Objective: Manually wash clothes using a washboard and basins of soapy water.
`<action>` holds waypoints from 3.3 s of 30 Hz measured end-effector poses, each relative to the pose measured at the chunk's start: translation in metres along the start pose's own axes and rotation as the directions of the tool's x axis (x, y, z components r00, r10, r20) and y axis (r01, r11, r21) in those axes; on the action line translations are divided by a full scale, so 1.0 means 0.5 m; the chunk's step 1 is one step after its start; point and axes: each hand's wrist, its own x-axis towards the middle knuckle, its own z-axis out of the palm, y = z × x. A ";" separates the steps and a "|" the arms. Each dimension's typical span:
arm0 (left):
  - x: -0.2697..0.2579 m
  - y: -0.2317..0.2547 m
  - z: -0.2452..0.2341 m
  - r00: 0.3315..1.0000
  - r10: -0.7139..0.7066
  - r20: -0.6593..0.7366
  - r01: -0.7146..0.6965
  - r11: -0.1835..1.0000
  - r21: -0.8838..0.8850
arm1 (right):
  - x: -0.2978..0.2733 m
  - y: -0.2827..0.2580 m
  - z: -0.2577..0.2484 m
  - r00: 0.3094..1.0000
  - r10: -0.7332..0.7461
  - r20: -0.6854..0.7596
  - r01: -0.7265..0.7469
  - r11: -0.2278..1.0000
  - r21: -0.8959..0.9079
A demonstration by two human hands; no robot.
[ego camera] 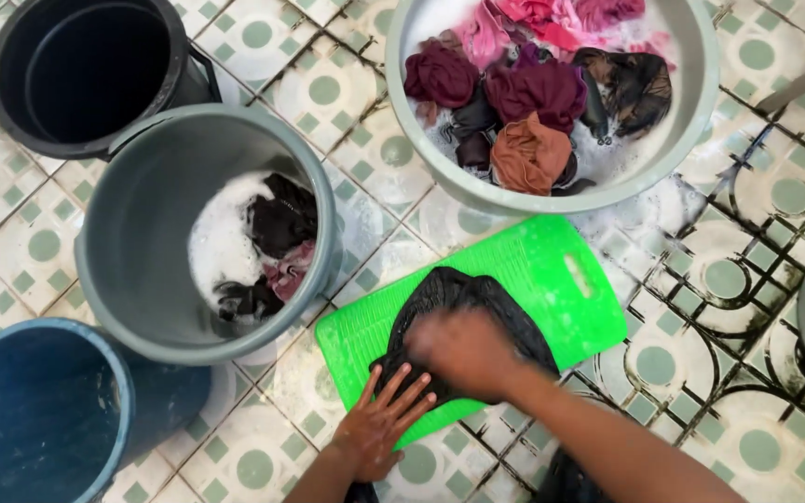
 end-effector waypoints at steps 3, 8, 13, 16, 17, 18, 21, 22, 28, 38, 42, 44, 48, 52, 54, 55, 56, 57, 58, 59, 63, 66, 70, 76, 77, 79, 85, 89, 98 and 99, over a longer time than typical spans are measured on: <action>0.000 0.000 -0.008 0.907 0.076 -0.414 0.125 0.891 0.437 | 0.004 0.158 -0.019 0.824 0.542 -0.164 -0.547 0.837 0.013; 0.006 -0.008 0.012 0.898 0.109 -0.427 0.088 0.905 0.416 | 0.046 0.040 -0.149 0.941 0.286 -0.183 -0.302 0.951 -0.066; 0.012 0.000 -0.013 0.893 0.123 -0.433 0.073 0.910 0.408 | -0.044 0.071 -0.013 0.906 0.393 -0.155 -0.374 0.917 0.135; -0.003 0.007 -0.015 0.905 0.086 -0.415 0.108 0.900 0.422 | -0.122 0.189 0.002 0.546 0.736 -0.401 -0.743 0.646 0.174; 0.007 -0.010 -0.019 0.906 0.128 -0.404 0.074 0.891 0.448 | -0.164 0.232 0.002 0.288 0.757 -0.587 -0.881 0.450 0.148; -0.003 -0.003 -0.015 0.907 0.139 -0.398 0.062 0.890 0.451 | -0.141 0.188 -0.017 0.278 0.761 -0.587 -0.886 0.439 0.150; 0.011 -0.001 -0.008 0.893 0.124 -0.433 0.097 0.885 0.455 | -0.078 0.079 -0.068 0.513 0.848 -0.134 -0.840 0.528 0.123; 0.018 0.003 -0.001 0.885 0.125 -0.449 0.090 0.900 0.427 | -0.075 0.021 -0.065 0.780 0.613 -0.125 -0.593 0.788 0.162; 0.021 -0.021 0.019 0.896 0.130 -0.425 0.057 0.915 0.400 | -0.149 0.092 0.013 0.692 0.630 -0.353 -0.608 0.772 0.186; 0.030 0.045 -0.147 0.876 -0.155 0.457 0.166 0.986 0.017 | 0.003 -0.042 -0.018 0.998 -0.058 0.025 0.057 0.997 0.046; 0.014 -0.010 0.034 0.901 0.066 -0.429 0.112 0.920 0.376 | 0.031 0.082 -0.177 0.981 0.191 0.037 -0.187 0.978 -0.089; 0.005 -0.017 0.045 0.960 0.032 -0.278 0.056 0.951 0.303 | -0.058 0.227 -0.029 0.685 0.528 -0.501 -0.653 0.750 -0.103; 0.001 -0.001 -0.002 0.988 -0.083 0.134 0.076 0.996 0.056 | -0.122 0.240 -0.039 0.699 0.550 -0.456 -0.711 0.601 -0.365; 0.013 0.010 -0.047 0.996 -0.045 -0.083 0.058 0.986 0.157 | -0.137 0.133 -0.045 0.813 0.477 -0.335 -0.540 0.832 -0.126; 0.009 0.028 -0.121 0.958 -0.111 0.264 0.110 0.994 0.022 | -0.148 0.052 -0.016 0.895 0.332 -0.298 -0.301 0.942 0.147; 0.007 0.033 -0.135 0.940 -0.126 0.319 0.118 0.992 0.042 | -0.169 0.011 0.015 0.958 0.266 -0.108 -0.272 0.961 -0.052; 0.005 0.041 -0.149 0.917 -0.141 0.372 0.126 0.990 0.063 | -0.190 -0.031 0.047 0.969 0.226 0.099 -0.197 0.950 -0.240; 0.000 0.038 -0.129 0.918 -0.144 0.369 0.129 0.989 0.066 | -0.193 -0.038 0.062 0.970 0.224 0.095 -0.195 0.950 -0.244; -0.004 0.037 -0.109 0.954 -0.123 0.274 0.122 0.992 0.021 | -0.197 -0.045 0.076 0.948 0.286 0.142 -0.263 0.952 -0.157; 0.002 0.027 -0.096 0.981 -0.106 0.165 0.110 0.994 -0.015 | -0.196 -0.037 0.086 0.922 0.340 0.186 -0.331 0.940 -0.081; 0.009 0.025 -0.070 0.966 -0.033 -0.255 -0.021 0.978 -0.209 | -0.198 0.000 0.084 0.894 0.287 0.343 -0.312 0.950 0.017; 0.052 0.040 -0.058 0.900 -0.140 -0.412 0.057 0.977 -0.207 | -0.192 0.004 0.047 0.785 0.290 0.547 -0.436 0.886 0.156; 0.104 0.064 -0.111 0.794 -0.300 -0.528 0.137 0.935 -0.326 | -0.139 -0.020 -0.026 0.887 0.384 0.256 -0.413 0.908 0.067; 0.113 0.061 -0.124 0.762 -0.384 -0.520 0.165 0.893 -0.419 | -0.145 -0.032 0.078 0.851 0.419 0.316 -0.398 0.908 -0.130; 0.110 0.062 -0.119 0.774 -0.403 -0.489 0.187 0.882 -0.432 | -0.160 -0.039 0.107 0.834 0.452 0.317 -0.423 0.892 -0.160; 0.107 0.063 -0.083 0.756 -0.358 -0.549 0.133 0.904 -0.406 | -0.198 -0.026 0.163 0.874 0.393 0.284 -0.374 0.919 -0.121; 0.137 0.085 -0.056 0.788 -0.300 -0.538 -0.089 0.808 -0.582 | -0.131 -0.013 0.024 0.885 0.353 0.303 -0.460 0.572 0.679; 0.240 0.071 0.059 0.586 -0.806 -0.081 -0.081 0.041 -0.996 | -0.065 0.003 -0.013 0.874 0.484 0.039 -0.069 0.044 0.997; 0.220 0.056 -0.197 0.651 -0.751 -0.110 -0.715 -0.559 -0.419 | 0.010 -0.071 -0.134 0.743 0.580 -0.335 -0.159 0.639 0.753; 0.208 0.062 -0.231 0.656 -0.747 -0.108 -0.711 -0.562 -0.423 | 0.015 -0.081 -0.164 0.739 0.585 -0.334 -0.162 0.636 0.755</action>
